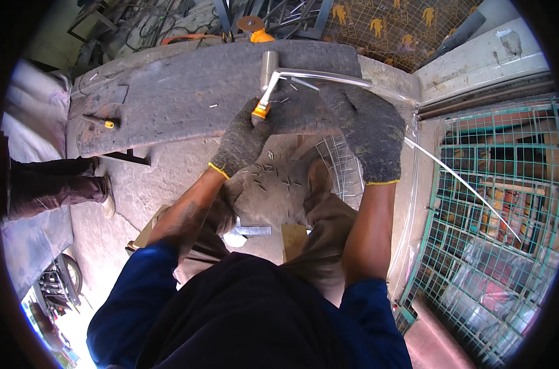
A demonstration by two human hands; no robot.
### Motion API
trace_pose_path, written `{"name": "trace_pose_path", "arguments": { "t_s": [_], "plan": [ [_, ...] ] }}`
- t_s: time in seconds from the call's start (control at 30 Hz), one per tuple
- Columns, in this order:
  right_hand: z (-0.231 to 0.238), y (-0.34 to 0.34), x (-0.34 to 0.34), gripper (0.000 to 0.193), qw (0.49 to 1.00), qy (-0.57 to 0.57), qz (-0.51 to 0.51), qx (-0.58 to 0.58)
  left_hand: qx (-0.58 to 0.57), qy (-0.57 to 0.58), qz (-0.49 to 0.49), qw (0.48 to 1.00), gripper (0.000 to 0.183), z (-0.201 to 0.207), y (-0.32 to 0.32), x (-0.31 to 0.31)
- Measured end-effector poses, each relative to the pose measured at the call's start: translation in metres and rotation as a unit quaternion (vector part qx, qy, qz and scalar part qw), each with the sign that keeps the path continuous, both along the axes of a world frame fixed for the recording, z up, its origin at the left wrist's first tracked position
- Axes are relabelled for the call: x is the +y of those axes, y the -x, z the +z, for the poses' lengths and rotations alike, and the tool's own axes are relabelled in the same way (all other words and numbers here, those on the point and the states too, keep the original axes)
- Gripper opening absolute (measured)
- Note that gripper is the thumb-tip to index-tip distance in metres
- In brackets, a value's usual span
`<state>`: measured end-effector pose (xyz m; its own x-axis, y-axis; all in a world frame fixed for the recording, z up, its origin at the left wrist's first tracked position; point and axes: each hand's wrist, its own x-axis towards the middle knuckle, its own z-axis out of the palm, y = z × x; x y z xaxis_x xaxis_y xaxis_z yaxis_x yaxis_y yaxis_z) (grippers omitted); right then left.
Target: Straightening a metal rod by hammering it against a metal block and using pliers for alignment.
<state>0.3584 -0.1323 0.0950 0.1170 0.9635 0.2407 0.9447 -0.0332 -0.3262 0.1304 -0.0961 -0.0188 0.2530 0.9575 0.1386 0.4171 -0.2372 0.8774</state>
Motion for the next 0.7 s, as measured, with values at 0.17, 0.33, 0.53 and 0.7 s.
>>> {"name": "trace_pose_path", "arguments": {
  "t_s": [0.17,0.33,0.53,0.7],
  "plan": [
    [-0.02,-0.021,0.007,0.035,0.996,-0.081,-0.018,-0.017,-0.097,0.247,-0.022,0.964,0.039,0.02,0.012,0.011],
    [-0.021,-0.017,0.01,0.036,0.993,-0.05,-0.047,0.097,-0.388,0.48,-0.013,0.786,0.038,0.028,0.022,0.01],
    [-0.035,-0.026,0.013,0.033,0.988,-0.097,-0.065,0.104,-0.526,0.479,0.008,0.703,0.038,0.032,0.028,0.018],
    [-0.037,-0.015,0.013,0.03,0.969,-0.156,-0.019,0.193,-0.172,0.245,0.052,0.953,0.041,0.016,0.066,0.052]
  ]
}}
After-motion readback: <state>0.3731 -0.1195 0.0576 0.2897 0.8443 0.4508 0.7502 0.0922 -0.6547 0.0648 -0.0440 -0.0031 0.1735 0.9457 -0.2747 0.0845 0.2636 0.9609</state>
